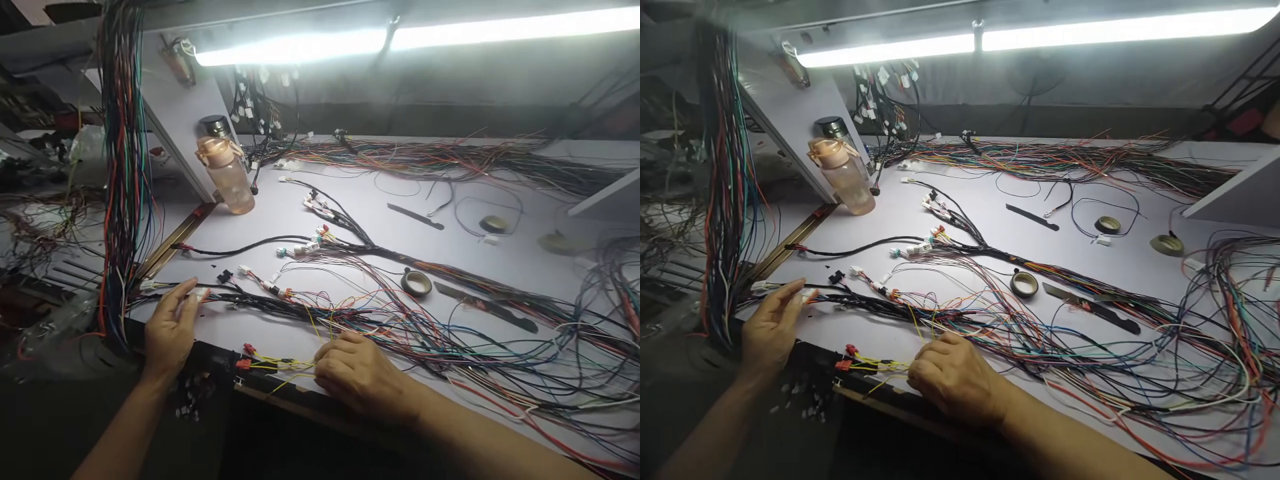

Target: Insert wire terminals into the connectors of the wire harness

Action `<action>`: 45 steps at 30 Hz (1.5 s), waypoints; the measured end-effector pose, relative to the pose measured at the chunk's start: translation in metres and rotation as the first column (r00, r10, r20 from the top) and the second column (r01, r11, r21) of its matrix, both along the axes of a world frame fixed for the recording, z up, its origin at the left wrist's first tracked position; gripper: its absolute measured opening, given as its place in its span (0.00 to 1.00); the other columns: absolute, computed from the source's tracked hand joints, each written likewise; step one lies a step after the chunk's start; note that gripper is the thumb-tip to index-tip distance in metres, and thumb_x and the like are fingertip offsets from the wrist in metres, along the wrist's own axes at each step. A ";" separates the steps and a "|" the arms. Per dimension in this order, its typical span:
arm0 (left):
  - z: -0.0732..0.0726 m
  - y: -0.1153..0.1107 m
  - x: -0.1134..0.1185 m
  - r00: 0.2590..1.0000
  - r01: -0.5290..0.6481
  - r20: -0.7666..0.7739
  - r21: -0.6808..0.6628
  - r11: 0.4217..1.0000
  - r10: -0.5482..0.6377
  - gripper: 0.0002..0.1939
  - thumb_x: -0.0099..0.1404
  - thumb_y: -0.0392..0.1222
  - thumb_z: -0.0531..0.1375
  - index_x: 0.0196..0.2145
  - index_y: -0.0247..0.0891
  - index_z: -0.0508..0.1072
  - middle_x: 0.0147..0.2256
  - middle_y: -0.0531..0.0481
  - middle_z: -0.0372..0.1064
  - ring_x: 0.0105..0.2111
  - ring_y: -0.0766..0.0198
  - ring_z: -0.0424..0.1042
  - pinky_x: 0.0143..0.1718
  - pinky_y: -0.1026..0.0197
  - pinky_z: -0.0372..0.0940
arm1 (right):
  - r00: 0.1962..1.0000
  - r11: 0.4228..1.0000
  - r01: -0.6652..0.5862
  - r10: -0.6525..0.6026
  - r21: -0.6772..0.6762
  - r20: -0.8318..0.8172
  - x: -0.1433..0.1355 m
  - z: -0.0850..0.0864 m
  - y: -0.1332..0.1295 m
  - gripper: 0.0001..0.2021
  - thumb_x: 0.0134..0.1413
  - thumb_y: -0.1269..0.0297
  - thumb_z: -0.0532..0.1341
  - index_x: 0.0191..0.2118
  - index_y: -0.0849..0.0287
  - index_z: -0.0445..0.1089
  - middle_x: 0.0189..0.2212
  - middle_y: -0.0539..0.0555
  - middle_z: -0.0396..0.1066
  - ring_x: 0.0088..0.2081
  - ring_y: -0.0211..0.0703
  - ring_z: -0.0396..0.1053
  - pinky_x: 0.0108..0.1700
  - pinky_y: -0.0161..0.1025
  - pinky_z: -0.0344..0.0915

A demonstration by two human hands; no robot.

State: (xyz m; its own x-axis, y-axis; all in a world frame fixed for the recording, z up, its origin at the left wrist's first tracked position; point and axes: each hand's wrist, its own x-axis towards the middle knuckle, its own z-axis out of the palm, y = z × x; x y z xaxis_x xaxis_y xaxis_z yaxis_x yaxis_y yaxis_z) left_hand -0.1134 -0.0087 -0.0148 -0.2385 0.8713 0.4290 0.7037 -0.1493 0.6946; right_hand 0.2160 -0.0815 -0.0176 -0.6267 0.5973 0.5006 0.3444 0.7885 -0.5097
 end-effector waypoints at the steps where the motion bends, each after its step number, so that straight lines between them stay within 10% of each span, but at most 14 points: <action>1: 0.004 -0.001 0.003 0.998 0.000 -0.056 0.034 0.999 0.002 0.17 0.66 0.46 0.58 0.50 0.40 0.73 0.51 0.45 0.71 0.54 0.53 0.69 0.61 0.48 0.59 | 1.000 1.000 0.001 -0.001 0.004 0.001 0.000 0.000 0.000 0.03 0.63 0.70 0.54 0.37 0.59 0.63 0.31 0.50 0.75 0.36 0.34 0.72 0.40 0.37 0.59; 11: 0.030 0.007 0.072 0.800 0.500 -0.364 -0.034 0.865 -0.477 0.24 0.63 0.42 0.61 0.56 0.49 0.67 0.52 0.48 0.71 0.52 0.52 0.67 0.56 0.48 0.56 | 0.998 0.998 0.024 -0.027 0.059 0.055 0.000 -0.003 0.001 0.05 0.65 0.67 0.53 0.36 0.59 0.64 0.31 0.50 0.75 0.36 0.34 0.72 0.38 0.36 0.59; 18: 0.032 0.027 0.099 0.636 0.652 -0.263 -0.319 0.687 -0.726 0.33 0.62 0.45 0.60 0.63 0.50 0.56 0.53 0.47 0.71 0.55 0.51 0.65 0.57 0.45 0.48 | 0.998 0.997 0.009 -0.015 0.082 0.068 0.003 -0.002 0.002 0.07 0.65 0.68 0.52 0.36 0.59 0.65 0.30 0.51 0.74 0.36 0.34 0.72 0.40 0.36 0.59; 31: 0.049 0.052 0.107 0.482 0.821 -0.003 -0.348 0.453 -0.876 0.12 0.64 0.45 0.60 0.43 0.44 0.78 0.35 0.46 0.74 0.35 0.61 0.72 0.41 0.57 0.66 | 0.993 0.986 0.079 -0.091 0.147 0.075 0.003 0.002 0.001 0.10 0.66 0.67 0.52 0.34 0.61 0.66 0.28 0.51 0.73 0.34 0.35 0.70 0.38 0.37 0.56; 45: 0.046 0.063 0.134 0.617 0.783 0.325 -0.163 0.601 -0.716 0.11 0.59 0.47 0.64 0.39 0.42 0.80 0.38 0.45 0.72 0.38 0.60 0.70 0.41 0.56 0.69 | 0.956 0.933 0.284 -0.292 0.220 0.004 0.005 0.005 0.003 0.07 0.64 0.71 0.53 0.34 0.59 0.66 0.25 0.50 0.71 0.38 0.38 0.70 0.40 0.38 0.55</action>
State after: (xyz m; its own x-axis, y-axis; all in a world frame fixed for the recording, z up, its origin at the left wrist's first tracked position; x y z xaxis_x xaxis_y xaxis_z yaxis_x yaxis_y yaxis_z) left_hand 0.0210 0.0543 0.0309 0.5009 0.8465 0.1805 0.2629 -0.3475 0.9001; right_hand 0.2215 -0.0788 -0.0122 -0.4639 0.6354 0.6173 0.5879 0.7421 -0.3220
